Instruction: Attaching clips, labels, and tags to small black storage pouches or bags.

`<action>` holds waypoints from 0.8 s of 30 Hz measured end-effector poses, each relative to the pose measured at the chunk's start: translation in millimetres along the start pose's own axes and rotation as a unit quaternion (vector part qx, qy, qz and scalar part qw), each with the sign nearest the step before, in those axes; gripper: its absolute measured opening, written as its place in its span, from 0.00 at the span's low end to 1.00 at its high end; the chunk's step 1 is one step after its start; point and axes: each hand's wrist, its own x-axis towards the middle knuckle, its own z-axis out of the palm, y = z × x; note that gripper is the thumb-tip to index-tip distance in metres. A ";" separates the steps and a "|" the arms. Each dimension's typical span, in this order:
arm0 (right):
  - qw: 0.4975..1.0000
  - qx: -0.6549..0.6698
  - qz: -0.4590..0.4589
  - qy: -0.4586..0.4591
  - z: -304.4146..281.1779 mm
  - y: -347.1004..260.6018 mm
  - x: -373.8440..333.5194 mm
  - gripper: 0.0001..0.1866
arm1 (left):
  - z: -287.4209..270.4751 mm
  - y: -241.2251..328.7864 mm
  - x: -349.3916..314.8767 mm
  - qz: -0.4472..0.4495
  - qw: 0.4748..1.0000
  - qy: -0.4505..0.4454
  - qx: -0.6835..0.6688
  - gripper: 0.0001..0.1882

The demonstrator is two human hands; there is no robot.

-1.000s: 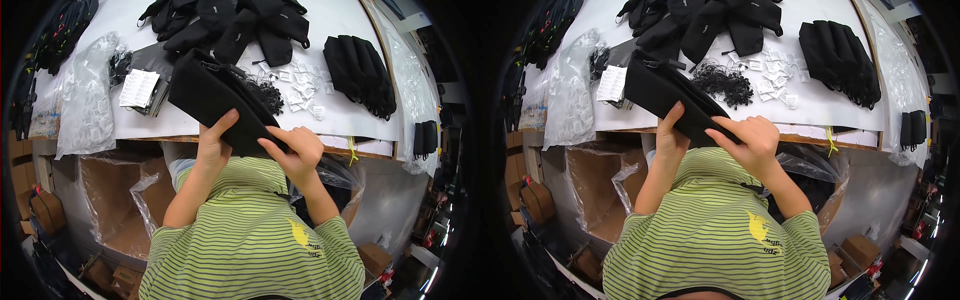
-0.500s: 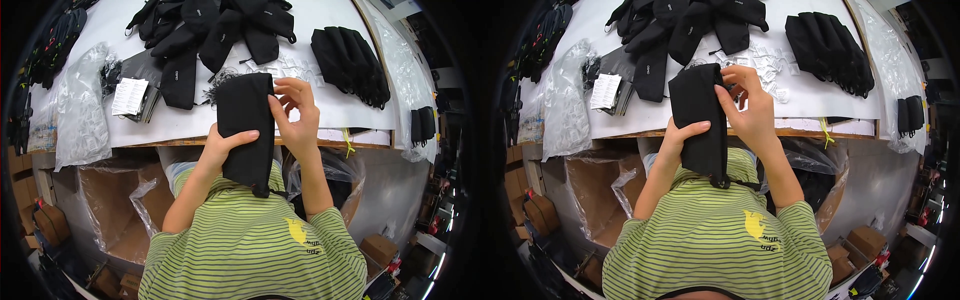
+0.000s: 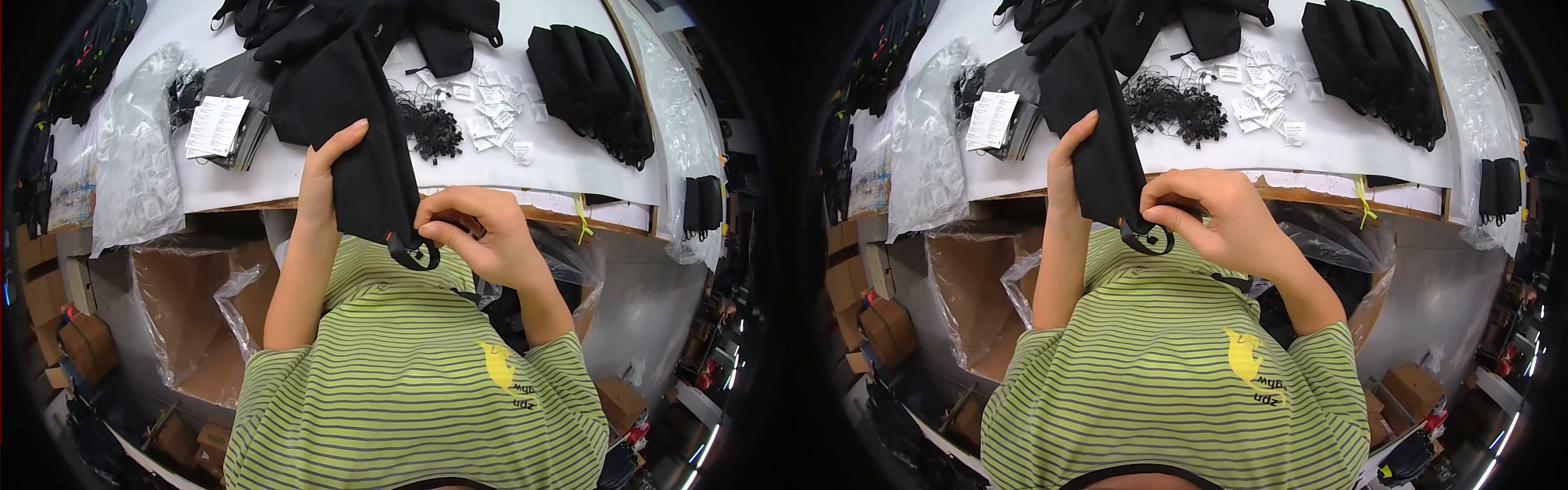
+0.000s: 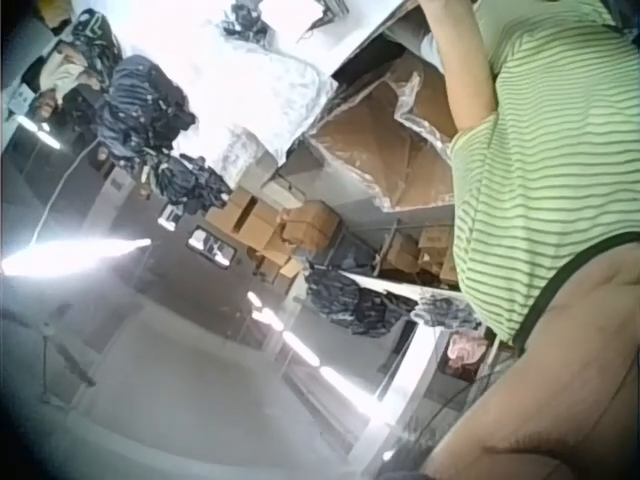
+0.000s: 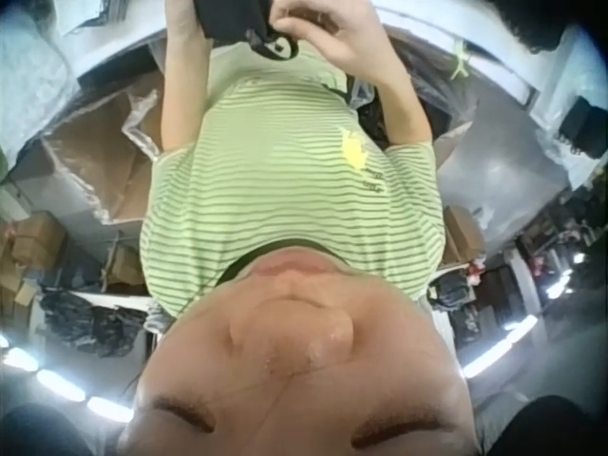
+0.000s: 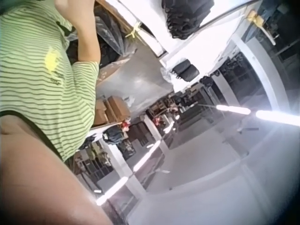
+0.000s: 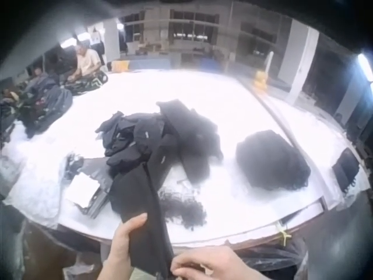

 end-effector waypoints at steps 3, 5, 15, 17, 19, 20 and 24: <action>0.998 -0.026 0.021 -0.047 -5.9 0.9 2.6 0.07 | 4.0 -1.9 -0.3 0.044 0.998 0.032 0.021 0.16; 0.939 -0.296 -0.131 0.114 -6.2 -0.4 6.5 0.12 | 14.3 -4.9 -0.6 0.076 0.994 0.070 0.043 0.16; 0.982 -0.093 -0.098 0.135 -5.2 29.0 10.1 0.26 | -15.1 -14.8 -20.7 0.270 0.899 0.018 0.345 0.26; 0.986 0.076 -0.023 0.146 -7.5 32.6 4.0 0.26 | -17.8 -0.7 -23.2 0.461 0.719 0.024 0.521 0.32; 0.990 0.058 -0.037 0.125 -15.3 39.9 3.8 0.27 | -21.4 11.6 -22.5 0.392 0.780 -0.117 0.473 0.27; 0.993 0.040 -0.050 0.101 -17.3 42.0 3.9 0.28 | -21.5 16.8 -23.8 0.391 0.780 -0.117 0.474 0.27; 0.998 -0.014 -0.006 0.061 -24.4 27.8 7.6 0.24 | -15.1 27.6 -23.9 0.398 0.716 -0.135 0.557 0.15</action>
